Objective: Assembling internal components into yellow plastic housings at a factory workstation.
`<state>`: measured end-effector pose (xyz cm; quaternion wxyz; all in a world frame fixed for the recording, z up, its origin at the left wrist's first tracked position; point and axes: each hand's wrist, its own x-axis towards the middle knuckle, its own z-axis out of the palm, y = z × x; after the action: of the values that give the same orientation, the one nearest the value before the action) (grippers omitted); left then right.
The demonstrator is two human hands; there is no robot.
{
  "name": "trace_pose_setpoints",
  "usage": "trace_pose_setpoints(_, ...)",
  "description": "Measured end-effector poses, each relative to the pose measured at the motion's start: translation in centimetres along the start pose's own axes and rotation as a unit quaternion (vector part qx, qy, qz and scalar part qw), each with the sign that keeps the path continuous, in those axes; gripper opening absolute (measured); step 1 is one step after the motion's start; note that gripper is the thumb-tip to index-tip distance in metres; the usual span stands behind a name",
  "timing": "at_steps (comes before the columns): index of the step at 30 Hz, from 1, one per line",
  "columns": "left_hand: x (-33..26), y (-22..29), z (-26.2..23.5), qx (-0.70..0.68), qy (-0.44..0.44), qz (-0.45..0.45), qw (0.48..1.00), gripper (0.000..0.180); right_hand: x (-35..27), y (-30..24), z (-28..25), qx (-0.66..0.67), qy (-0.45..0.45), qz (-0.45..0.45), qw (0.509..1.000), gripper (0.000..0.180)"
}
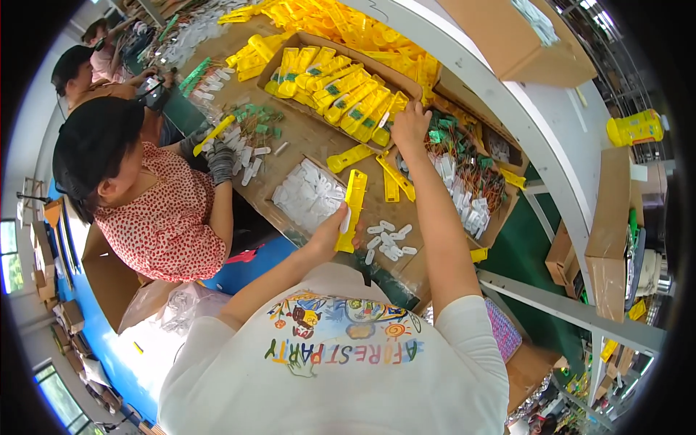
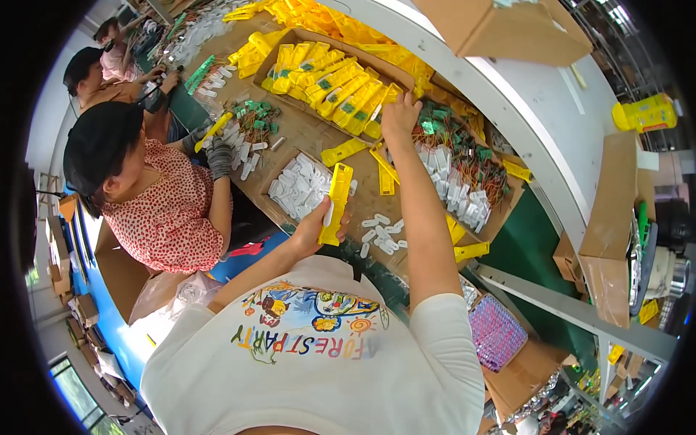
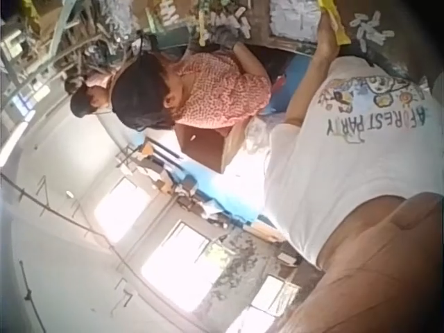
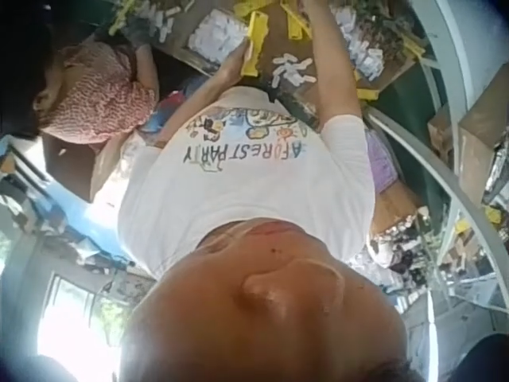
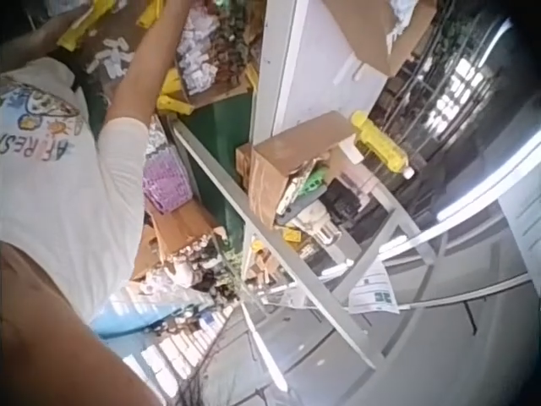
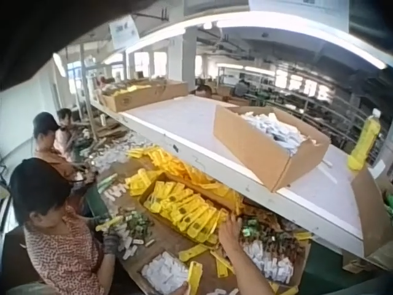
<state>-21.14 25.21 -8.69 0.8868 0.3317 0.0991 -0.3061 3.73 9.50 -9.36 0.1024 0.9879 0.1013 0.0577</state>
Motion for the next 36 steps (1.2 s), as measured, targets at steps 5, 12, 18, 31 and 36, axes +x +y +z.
trace_pose_setpoints(5, -1.3, 1.3, 2.0, 0.113, 0.106, 0.054, 0.986, 0.038, -3.2, 3.5, -2.5, 0.547, 0.051, 0.057, 0.834, 0.016)
trace_pose_setpoints(12, 0.9, 3.5, 7.7, 0.326, 0.132, 0.360, 0.864, 0.050, -20.5, 1.2, -13.5, 0.549, 0.063, 0.026, 0.833, 0.008)
trace_pose_setpoints(18, -1.0, 2.7, 10.3, 0.315, 0.078, 0.279, 0.904, 0.043, -27.1, 4.0, -11.8, 0.929, -0.141, 0.132, 0.316, 0.013)
trace_pose_setpoints(31, -2.8, 0.9, 11.3, 0.347, 0.077, 0.282, 0.891, 0.038, -28.8, 1.3, -12.1, 0.652, 0.124, 0.077, 0.744, 0.016)
trace_pose_setpoints(36, -2.0, 2.4, 9.4, -0.064, -0.100, 0.055, 0.991, 0.030, -28.6, 1.2, -14.8, 0.600, 0.168, 0.072, 0.779, 0.016)
